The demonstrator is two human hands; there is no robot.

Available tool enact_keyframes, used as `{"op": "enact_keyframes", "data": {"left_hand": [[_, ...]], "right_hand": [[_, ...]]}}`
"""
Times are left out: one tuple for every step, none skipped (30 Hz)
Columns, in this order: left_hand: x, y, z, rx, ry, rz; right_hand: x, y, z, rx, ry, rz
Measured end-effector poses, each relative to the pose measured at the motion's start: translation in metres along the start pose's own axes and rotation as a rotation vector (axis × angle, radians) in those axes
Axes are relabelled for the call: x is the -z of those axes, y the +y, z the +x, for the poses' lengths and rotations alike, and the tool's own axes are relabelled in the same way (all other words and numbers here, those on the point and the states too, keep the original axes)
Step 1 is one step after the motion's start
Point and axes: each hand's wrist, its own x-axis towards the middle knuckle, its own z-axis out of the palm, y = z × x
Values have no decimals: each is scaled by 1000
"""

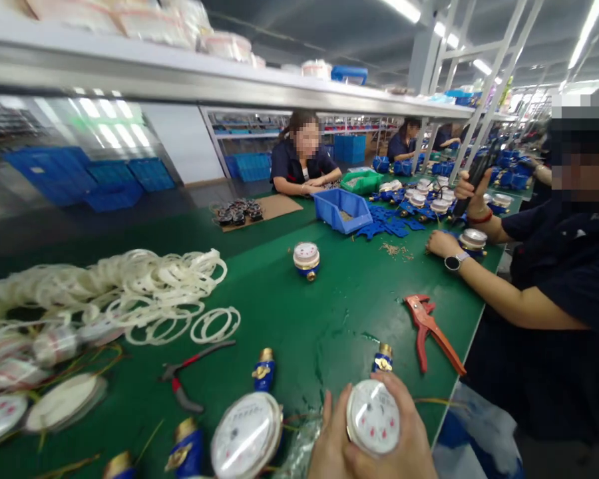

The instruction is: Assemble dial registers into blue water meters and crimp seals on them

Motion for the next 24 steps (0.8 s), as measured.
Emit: {"op": "enact_keyframes", "data": {"left_hand": [[0,5,-1,-6,-1,-7],[0,10,-1,-11,-13,-11],[0,14,0,-26,-34,-17],[1,17,2,-35,-51,-26],[2,19,4,-47,-72,-35],[2,21,5,-61,-91,-45],[3,23,7,-75,-107,-53],[4,24,8,-87,-116,-57],[5,25,9,-97,-119,-57],[5,25,9,-104,-120,-55],[6,26,9,-109,-122,-51],[6,26,10,-107,-123,-46],[6,27,10,-104,-131,-44],[7,27,10,-100,-139,-44],[8,27,11,-99,-148,-46],[9,28,12,-103,-155,-48],[11,28,14,-110,-163,-50],[13,29,16,-120,-177,-56],[15,29,18,-129,-200,-65],[18,29,20,-135,-233,-74],[21,29,23,-135,-273,-83],[24,28,24,-126,-308,-90],[26,28,26,-112,-334,-99],[28,28,26,-95,-350,-113]], "right_hand": [[5,-3,3,-30,-26,-2],[9,-6,6,-55,-53,10],[13,-7,9,-70,-83,35],[16,-7,11,-80,-114,66],[18,-6,13,-81,-146,99],[20,-4,15,-78,-174,127],[22,-3,17,-72,-197,147],[24,-2,19,-69,-217,158],[26,-1,21,-69,-236,163],[27,0,23,-71,-256,167],[28,1,26,-72,-275,172],[28,1,28,-70,-297,179],[28,1,30,-66,-317,187],[28,0,32,-56,-331,194],[28,0,34,-42,-337,196],[29,0,35,-27,-337,188],[31,-1,37,-13,-335,168],[35,-1,38,3,-344,139],[41,0,40,18,-373,109],[49,1,43,35,-427,85],[58,3,46,58,-499,71],[69,7,50,89,-568,67],[79,11,55,127,-619,63],[89,17,60,165,-643,52]]}}
